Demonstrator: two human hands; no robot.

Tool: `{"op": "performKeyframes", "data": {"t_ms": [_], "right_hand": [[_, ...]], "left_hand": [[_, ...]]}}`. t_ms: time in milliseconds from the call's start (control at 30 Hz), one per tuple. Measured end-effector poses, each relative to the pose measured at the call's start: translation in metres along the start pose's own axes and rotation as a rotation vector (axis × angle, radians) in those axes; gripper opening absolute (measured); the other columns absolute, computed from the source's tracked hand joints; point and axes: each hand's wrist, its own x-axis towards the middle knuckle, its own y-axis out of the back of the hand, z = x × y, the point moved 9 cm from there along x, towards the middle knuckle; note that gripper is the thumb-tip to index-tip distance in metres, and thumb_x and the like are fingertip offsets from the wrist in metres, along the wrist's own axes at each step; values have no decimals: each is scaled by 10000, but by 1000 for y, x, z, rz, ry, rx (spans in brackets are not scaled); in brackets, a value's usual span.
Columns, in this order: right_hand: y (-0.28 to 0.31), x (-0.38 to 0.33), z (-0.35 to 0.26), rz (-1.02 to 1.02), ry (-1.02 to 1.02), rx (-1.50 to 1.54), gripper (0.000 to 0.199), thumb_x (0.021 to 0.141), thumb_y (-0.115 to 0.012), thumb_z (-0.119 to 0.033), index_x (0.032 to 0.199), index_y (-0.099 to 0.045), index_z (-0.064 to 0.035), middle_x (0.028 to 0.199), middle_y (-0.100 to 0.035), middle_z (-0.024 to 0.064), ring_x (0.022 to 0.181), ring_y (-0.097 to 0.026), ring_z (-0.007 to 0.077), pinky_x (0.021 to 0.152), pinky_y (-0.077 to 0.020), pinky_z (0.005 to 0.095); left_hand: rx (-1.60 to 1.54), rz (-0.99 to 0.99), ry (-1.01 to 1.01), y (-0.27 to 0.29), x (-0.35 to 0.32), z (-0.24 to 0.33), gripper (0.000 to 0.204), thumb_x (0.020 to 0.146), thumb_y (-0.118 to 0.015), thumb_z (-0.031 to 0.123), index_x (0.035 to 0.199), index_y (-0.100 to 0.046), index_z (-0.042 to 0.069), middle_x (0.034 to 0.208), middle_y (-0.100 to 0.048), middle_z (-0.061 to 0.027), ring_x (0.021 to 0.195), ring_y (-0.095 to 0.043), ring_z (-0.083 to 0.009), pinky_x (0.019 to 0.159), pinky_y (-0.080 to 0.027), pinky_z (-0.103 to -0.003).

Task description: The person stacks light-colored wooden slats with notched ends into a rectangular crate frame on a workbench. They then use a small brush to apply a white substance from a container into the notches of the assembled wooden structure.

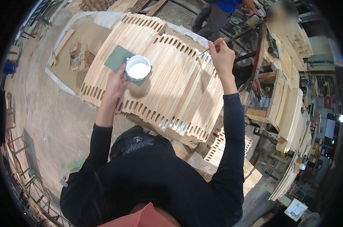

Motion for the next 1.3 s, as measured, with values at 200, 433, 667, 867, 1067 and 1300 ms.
{"op": "performKeyframes", "data": {"t_ms": [200, 433, 667, 867, 1067, 1300], "right_hand": [[-12, 2, 7, -86, 27, -117, 324, 911, -688, -388, 926, -679, -65, 734, -713, 107, 686, -714, 261, 650, -537, 357], [-13, 0, -3, -124, 39, -44, 302, 902, -708, -348, 905, -675, -48, 700, -693, 111, 650, -701, 260, 626, -525, 363], [-13, 0, -7, -136, 83, -70, 293, 889, -716, -334, 869, -651, -49, 688, -679, 122, 638, -693, 274, 603, -518, 375], [-1, 5, -11, -21, 163, -71, 255, 880, -727, -278, 831, -616, -55, 646, -635, 140, 594, -647, 325, 562, -488, 394], [-6, 2, -16, -100, 71, -70, 225, 921, -696, -251, 895, -669, -29, 665, -697, 89, 613, -715, 174, 575, -520, 297], [20, -1, 5, -47, -7, 183, 133, 936, -668, -122, 938, -649, 9, 810, -731, 106, 779, -741, 184, 687, -559, 300]], "left_hand": [[7, 2, -26, 5, -2, -1, 380, 985, -628, 261, 1231, -535, -13, 1115, -672, -133, 904, -718, -228, 724, -629, -366], [-30, -9, 10, 6, 2, -7, 365, 978, -644, 253, 1225, -535, 8, 1098, -675, -120, 886, -719, -211, 718, -631, -359], [-52, -20, 6, 4, 0, -6, 344, 973, -651, 254, 1214, -543, 33, 1045, -679, -94, 759, -698, -169, 631, -611, -322], [-42, -6, -26, 2, 1, -4, 275, 964, -665, 270, 1153, -569, 95, 853, -647, -9, 481, -476, -63, 398, -368, -213], [-16, 11, 5, 5, -8, -2, 234, 966, -660, 275, 1116, -576, 116, 802, -642, 4, 491, -490, -69, 404, -335, -222], [-57, -46, -15, -3, -4, -1, 298, 977, -645, 272, 1189, -569, 78, 963, -683, -52, 745, -682, -156, 565, -532, -279]]}}
